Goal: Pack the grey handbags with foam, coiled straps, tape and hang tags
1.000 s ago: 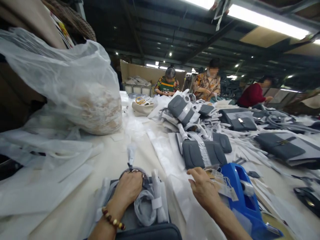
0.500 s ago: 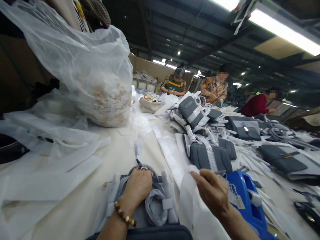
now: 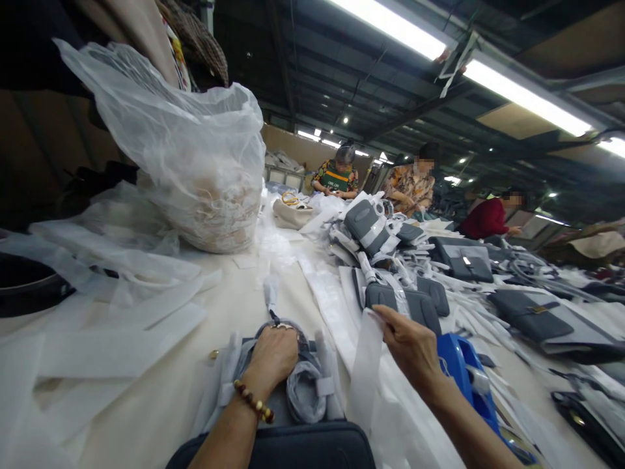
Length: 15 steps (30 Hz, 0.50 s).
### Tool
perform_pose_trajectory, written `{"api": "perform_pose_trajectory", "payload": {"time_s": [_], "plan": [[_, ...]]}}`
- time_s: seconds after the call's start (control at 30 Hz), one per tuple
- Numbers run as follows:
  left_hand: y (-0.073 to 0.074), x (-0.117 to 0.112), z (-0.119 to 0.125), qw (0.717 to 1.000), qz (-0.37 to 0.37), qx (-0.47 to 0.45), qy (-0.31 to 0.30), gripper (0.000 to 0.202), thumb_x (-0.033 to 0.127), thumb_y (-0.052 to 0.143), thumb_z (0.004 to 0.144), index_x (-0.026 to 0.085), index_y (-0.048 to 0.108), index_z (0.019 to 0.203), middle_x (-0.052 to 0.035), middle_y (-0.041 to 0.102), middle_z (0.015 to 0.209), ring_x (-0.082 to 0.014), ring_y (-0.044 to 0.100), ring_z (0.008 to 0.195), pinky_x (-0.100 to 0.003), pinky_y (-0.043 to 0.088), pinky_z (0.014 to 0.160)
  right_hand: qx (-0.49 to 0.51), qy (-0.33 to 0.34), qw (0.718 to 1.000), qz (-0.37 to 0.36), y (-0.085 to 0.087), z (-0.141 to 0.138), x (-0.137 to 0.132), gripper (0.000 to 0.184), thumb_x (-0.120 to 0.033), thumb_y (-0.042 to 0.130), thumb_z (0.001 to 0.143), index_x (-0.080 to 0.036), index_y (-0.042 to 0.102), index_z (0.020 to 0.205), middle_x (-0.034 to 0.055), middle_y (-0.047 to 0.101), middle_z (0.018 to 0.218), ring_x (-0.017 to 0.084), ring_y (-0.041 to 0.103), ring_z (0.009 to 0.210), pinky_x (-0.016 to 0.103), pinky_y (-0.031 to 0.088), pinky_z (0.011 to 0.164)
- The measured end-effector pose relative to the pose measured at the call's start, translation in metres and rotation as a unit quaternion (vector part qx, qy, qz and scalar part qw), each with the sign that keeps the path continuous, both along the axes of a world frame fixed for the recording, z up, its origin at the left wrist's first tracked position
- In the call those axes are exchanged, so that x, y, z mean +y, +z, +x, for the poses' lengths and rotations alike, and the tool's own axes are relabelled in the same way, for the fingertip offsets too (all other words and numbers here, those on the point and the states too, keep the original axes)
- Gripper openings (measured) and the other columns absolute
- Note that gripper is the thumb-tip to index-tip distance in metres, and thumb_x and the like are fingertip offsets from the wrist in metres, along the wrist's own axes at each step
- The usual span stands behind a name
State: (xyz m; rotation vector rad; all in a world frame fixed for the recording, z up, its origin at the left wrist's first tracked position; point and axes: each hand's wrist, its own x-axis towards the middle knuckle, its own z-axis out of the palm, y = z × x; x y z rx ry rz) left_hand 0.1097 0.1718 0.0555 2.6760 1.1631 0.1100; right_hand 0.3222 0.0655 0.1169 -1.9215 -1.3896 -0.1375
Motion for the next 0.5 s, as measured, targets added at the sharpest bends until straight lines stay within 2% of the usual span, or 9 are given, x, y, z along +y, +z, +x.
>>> {"api": "perform_pose_trajectory", "payload": {"time_s": [0.07,0.17,0.23,0.3,0.33,0.37,0.4,0.5], "plan": [[0.001,0.001,0.001,1.0,-0.007,0.007,-0.002,0.034,0.005,0.033,0.081,0.008,0.067,0.087,-0.0172,0.07,0.086,-0.0261,0.066,0.086,-0.039,0.047,0.079,0.054,-0.001,0.999,0.006,0.019,0.0,0.012,0.026,-0.039,0.057,0.076,-0.024,0.074,0.089,0.0037,0.071,0.074,0.02,0.063,0.066,0.027,0.046,0.059],[0.002,0.003,0.002,1.0,-0.02,0.014,-0.005,0.034,0.007,0.035,0.081,0.009,0.068,0.086,-0.0175,0.07,0.089,-0.0265,0.066,0.087,-0.039,0.048,0.079,0.151,0.04,0.988,0.001,0.033,-0.006,0.018,0.04,-0.049,0.055,0.077,-0.018,0.072,0.097,0.0025,0.067,0.062,0.016,0.06,0.052,0.026,0.046,0.05],[0.002,0.004,0.002,0.999,-0.027,0.017,-0.004,0.034,0.007,0.036,0.081,0.01,0.069,0.087,-0.017,0.07,0.09,-0.0257,0.067,0.086,-0.037,0.049,0.078,0.292,0.084,0.953,0.003,0.038,-0.01,0.015,0.039,-0.047,0.063,0.072,-0.017,0.072,0.096,0.0032,0.069,0.065,0.016,0.064,0.057,0.028,0.051,0.056],[0.002,0.004,0.002,0.999,-0.031,0.017,-0.002,0.035,0.007,0.035,0.081,0.01,0.069,0.088,-0.0161,0.071,0.091,-0.0237,0.067,0.085,-0.033,0.05,0.076,0.431,0.124,0.893,0.031,0.044,-0.009,0.01,0.032,-0.035,0.072,0.062,-0.02,0.073,0.089,0.0057,0.073,0.084,0.019,0.068,0.078,0.031,0.053,0.075],[0.002,0.004,0.002,0.999,-0.032,0.017,-0.002,0.035,0.006,0.035,0.082,0.011,0.069,0.088,-0.0155,0.071,0.091,-0.0227,0.067,0.085,-0.032,0.05,0.076,0.473,0.14,0.869,0.053,0.048,-0.007,0.007,0.03,-0.031,0.072,0.058,-0.02,0.073,0.086,0.0066,0.073,0.092,0.021,0.067,0.088,0.032,0.051,0.082],[0.002,0.004,0.001,0.999,-0.032,0.016,-0.001,0.036,0.007,0.035,0.082,0.011,0.069,0.088,-0.0148,0.071,0.092,-0.0219,0.067,0.085,-0.031,0.049,0.077,0.485,0.148,0.858,0.077,0.052,-0.004,0.005,0.029,-0.03,0.07,0.057,-0.021,0.073,0.084,0.0071,0.072,0.097,0.022,0.065,0.095,0.034,0.049,0.087],[0.002,0.004,0.001,0.999,-0.031,0.014,-0.001,0.036,0.007,0.034,0.082,0.012,0.069,0.088,-0.0142,0.071,0.092,-0.0215,0.066,0.086,-0.03,0.049,0.077,0.476,0.144,0.863,0.092,0.056,-0.001,0.003,0.03,-0.033,0.068,0.057,-0.021,0.073,0.084,0.0075,0.072,0.099,0.023,0.065,0.097,0.036,0.049,0.088],[0.002,0.003,0.001,1.0,-0.028,0.011,-0.004,0.037,0.007,0.032,0.082,0.012,0.069,0.088,-0.0142,0.071,0.094,-0.0223,0.066,0.087,-0.031,0.049,0.079,0.379,0.071,0.921,0.053,0.054,0.007,-0.003,0.035,-0.048,0.06,0.065,-0.018,0.068,0.081,0.0087,0.072,0.089,0.024,0.068,0.086,0.038,0.053,0.079]]}}
